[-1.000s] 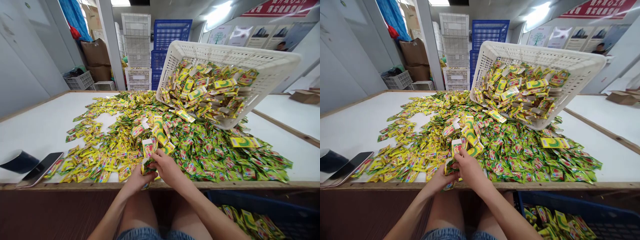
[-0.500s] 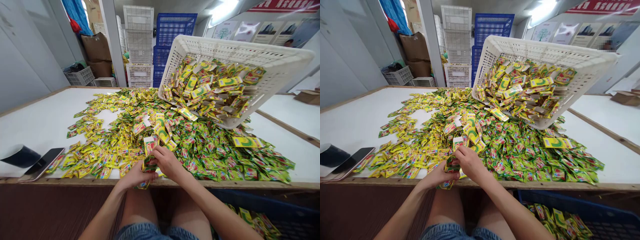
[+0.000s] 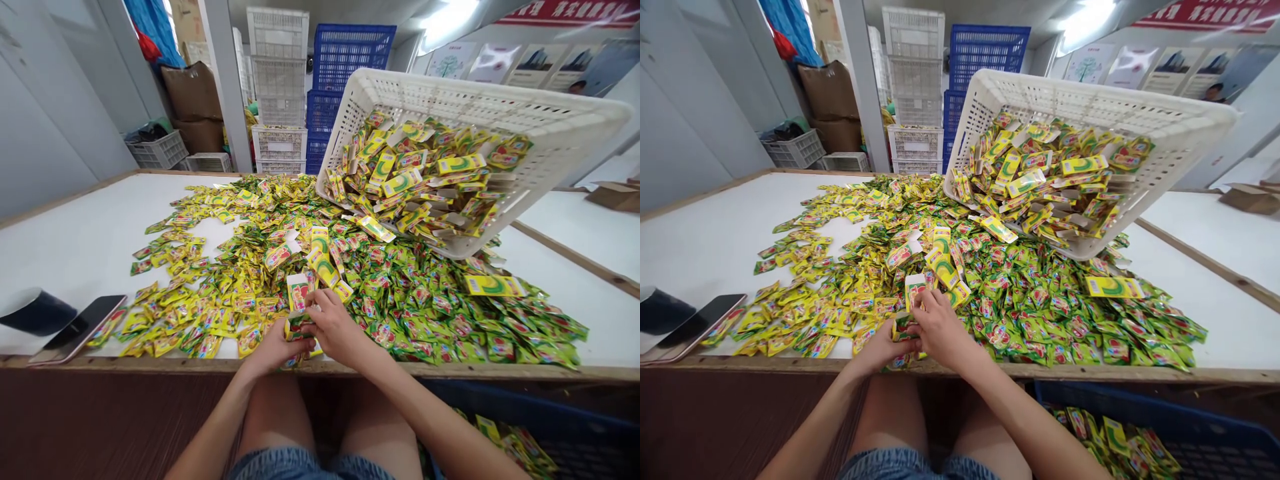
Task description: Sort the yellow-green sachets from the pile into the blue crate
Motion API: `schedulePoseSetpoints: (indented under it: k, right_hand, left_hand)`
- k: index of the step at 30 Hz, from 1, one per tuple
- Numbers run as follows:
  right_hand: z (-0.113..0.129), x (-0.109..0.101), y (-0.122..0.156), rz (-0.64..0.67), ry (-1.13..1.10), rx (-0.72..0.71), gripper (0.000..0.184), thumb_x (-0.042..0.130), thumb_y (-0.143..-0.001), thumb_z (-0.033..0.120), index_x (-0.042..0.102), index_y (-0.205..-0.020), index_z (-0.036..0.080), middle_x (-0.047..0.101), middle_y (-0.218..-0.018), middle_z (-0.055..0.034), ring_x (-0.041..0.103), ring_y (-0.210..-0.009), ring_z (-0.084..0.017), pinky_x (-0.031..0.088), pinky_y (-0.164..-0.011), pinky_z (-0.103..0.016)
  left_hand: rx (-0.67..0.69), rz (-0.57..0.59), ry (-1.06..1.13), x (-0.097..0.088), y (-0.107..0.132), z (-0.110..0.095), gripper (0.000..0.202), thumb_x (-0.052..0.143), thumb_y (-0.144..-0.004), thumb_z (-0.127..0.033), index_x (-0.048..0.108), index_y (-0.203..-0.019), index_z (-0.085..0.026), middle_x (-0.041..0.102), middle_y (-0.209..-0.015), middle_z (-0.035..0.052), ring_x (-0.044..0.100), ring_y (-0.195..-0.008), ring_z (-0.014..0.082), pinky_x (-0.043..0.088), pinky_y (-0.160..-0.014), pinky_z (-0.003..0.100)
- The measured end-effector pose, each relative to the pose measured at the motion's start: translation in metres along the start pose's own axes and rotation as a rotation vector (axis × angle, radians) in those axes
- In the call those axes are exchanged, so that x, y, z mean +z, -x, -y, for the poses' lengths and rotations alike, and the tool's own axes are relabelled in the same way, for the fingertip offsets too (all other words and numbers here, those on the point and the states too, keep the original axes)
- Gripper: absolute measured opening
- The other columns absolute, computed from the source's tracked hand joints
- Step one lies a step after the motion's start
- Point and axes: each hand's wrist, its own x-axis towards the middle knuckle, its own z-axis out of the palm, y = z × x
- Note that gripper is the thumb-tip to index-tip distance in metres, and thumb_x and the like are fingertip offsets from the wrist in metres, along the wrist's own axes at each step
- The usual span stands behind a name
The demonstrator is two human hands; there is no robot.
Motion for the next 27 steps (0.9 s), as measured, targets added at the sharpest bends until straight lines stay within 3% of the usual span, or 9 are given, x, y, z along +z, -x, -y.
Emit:
schedulePoseSetpoints:
  k: [5,11,15,19,22,27]
  right_hand:
    - [0.001,-0.009,-0.005,0.073,0.118,0.007,0.015,0.057,-0.073,0.012,0.057,-0.088,0.018,0.048,-0.103,-0.0097,0.041,-0.098,-0.025,0.032,-0.08,-0.038]
    - [0.011,-0.004,-0.011,0.178,0.199,-0.059,0.024,0.066,-0.066,0.016,0.058,-0.089,0.019,0.05,-0.103,-0.0126,0.041,-0.1,-0.029,0.031,-0.082,-0.04]
    - [0.013,-0.001,-0.01,0.125,0.106,-0.009,0.023,0.059,-0.075,0.019,0.053,-0.098,0.017,0.054,-0.099,-0.0099,0.046,-0.092,-0.023,0.031,-0.081,-0.038]
    - [0.013,0.005,-0.006,0.027,-0.008,0.039,0.01,0.053,-0.081,0.017,0.057,-0.09,0.018,0.054,-0.103,-0.0072,0.045,-0.096,-0.021,0.029,-0.086,-0.038]
    - [0.017,0.012,-0.005,0.043,-0.039,0.014,0.012,0.05,-0.083,0.017,0.062,-0.081,0.019,0.054,-0.103,-0.0072,0.042,-0.101,-0.021,0.028,-0.088,-0.04]
    - [0.024,0.024,-0.002,0.08,-0.132,0.048,0.022,0.052,-0.084,0.031,0.063,-0.071,0.018,0.052,-0.107,-0.008,0.04,-0.105,-0.023,0.031,-0.089,-0.042]
  left_hand:
    - [0.012,0.037,-0.033,0.002,0.0,-0.003,0.029,0.07,-0.063,-0.029,0.06,-0.085,-0.013,0.064,-0.074,0.0011,0.056,-0.07,0.0169,0.043,-0.066,0.026]
    - [0.035,-0.088,-0.101,0.002,0.001,-0.004,0.027,0.069,-0.06,-0.025,0.061,-0.083,-0.014,0.065,-0.076,0.0023,0.056,-0.077,0.021,0.044,-0.07,0.028]
    - [0.027,-0.075,-0.044,-0.002,0.002,-0.007,0.023,0.068,-0.061,-0.025,0.06,-0.08,-0.014,0.063,-0.072,0.0006,0.056,-0.072,0.0181,0.044,-0.066,0.026]
    - [0.069,-0.077,-0.008,-0.004,0.003,-0.005,0.022,0.068,-0.061,-0.026,0.061,-0.079,-0.014,0.062,-0.076,0.0011,0.055,-0.075,0.0175,0.043,-0.071,0.026]
    - [0.019,-0.132,0.023,-0.006,0.005,0.003,0.029,0.07,-0.058,-0.027,0.063,-0.083,-0.015,0.063,-0.078,0.0017,0.055,-0.076,0.0189,0.044,-0.071,0.028]
    - [0.045,-0.115,0.077,-0.013,0.006,0.021,0.039,0.07,-0.058,-0.035,0.062,-0.089,-0.012,0.065,-0.083,0.005,0.056,-0.081,0.0222,0.044,-0.076,0.031]
